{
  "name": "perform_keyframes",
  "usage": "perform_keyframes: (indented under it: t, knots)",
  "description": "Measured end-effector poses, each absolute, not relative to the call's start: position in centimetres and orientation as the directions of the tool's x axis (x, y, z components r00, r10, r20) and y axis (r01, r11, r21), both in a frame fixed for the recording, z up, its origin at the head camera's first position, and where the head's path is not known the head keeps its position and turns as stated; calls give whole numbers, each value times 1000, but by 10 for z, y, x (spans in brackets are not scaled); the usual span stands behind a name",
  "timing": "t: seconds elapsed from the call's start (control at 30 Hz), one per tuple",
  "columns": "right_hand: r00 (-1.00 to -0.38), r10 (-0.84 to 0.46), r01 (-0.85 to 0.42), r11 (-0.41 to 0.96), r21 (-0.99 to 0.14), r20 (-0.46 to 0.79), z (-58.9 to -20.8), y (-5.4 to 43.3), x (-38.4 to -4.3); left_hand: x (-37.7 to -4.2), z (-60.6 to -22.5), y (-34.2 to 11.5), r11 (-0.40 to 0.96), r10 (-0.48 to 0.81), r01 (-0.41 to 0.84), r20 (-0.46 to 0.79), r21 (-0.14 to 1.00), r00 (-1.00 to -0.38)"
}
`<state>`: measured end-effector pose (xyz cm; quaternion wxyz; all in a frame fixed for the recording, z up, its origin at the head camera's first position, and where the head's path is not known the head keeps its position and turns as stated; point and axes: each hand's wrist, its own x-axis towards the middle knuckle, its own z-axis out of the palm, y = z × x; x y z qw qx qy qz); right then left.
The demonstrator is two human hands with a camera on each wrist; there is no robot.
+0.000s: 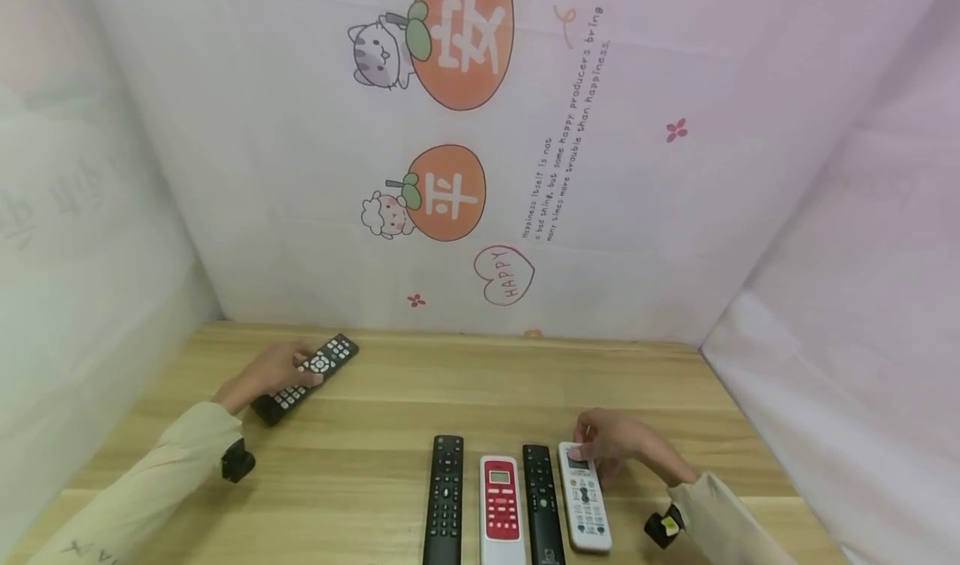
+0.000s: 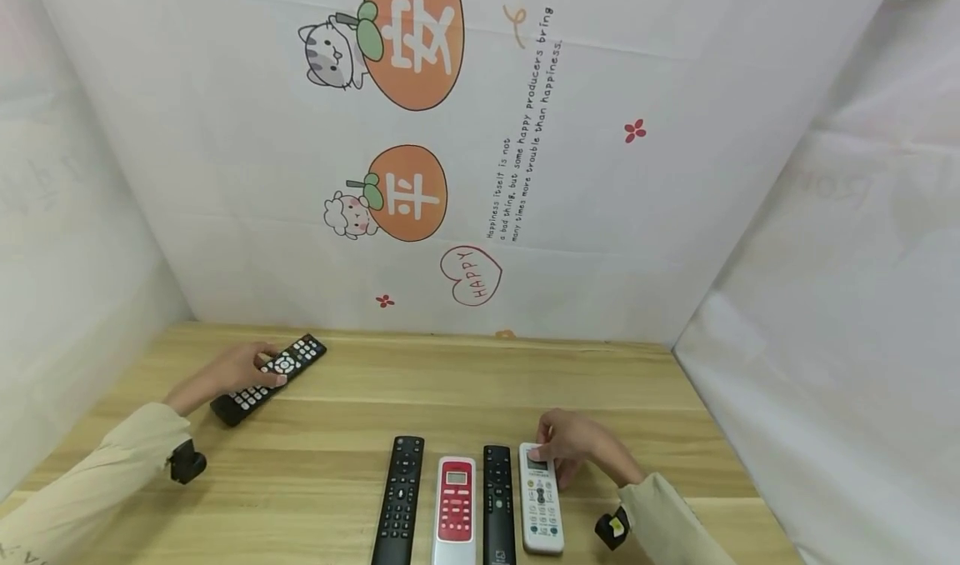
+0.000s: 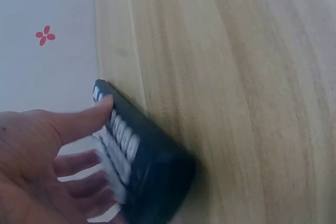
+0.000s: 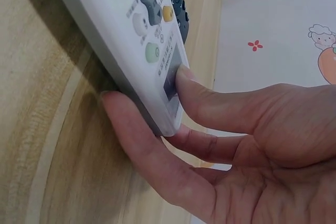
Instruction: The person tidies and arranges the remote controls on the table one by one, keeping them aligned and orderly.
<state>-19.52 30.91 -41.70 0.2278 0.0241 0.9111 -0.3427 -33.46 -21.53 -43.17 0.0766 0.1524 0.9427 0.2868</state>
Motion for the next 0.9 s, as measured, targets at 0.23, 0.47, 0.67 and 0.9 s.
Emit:
perform_keyframes:
  t: [0.23, 0.47, 0.67, 0.9]
  knots:
    - [-903, -100, 197, 768, -609, -418, -419, 308, -192, -330, -435, -212, 767, 301, 178, -101, 616, -948]
    - [-906, -94, 197, 770, -607, -413, -420, 307, -192, -331, -427, -211, 771, 291, 127, -168, 624, -942]
    - [-905, -99, 196, 767, -611, -414, -420, 307, -192, -332, -423, -210, 769, 296, 82, -240, 634, -924]
    - [-894, -138, 178, 765, -619, -427, -417, 309, -195, -332, -418, -209, 749, 290, 28, -288, 662, -913]
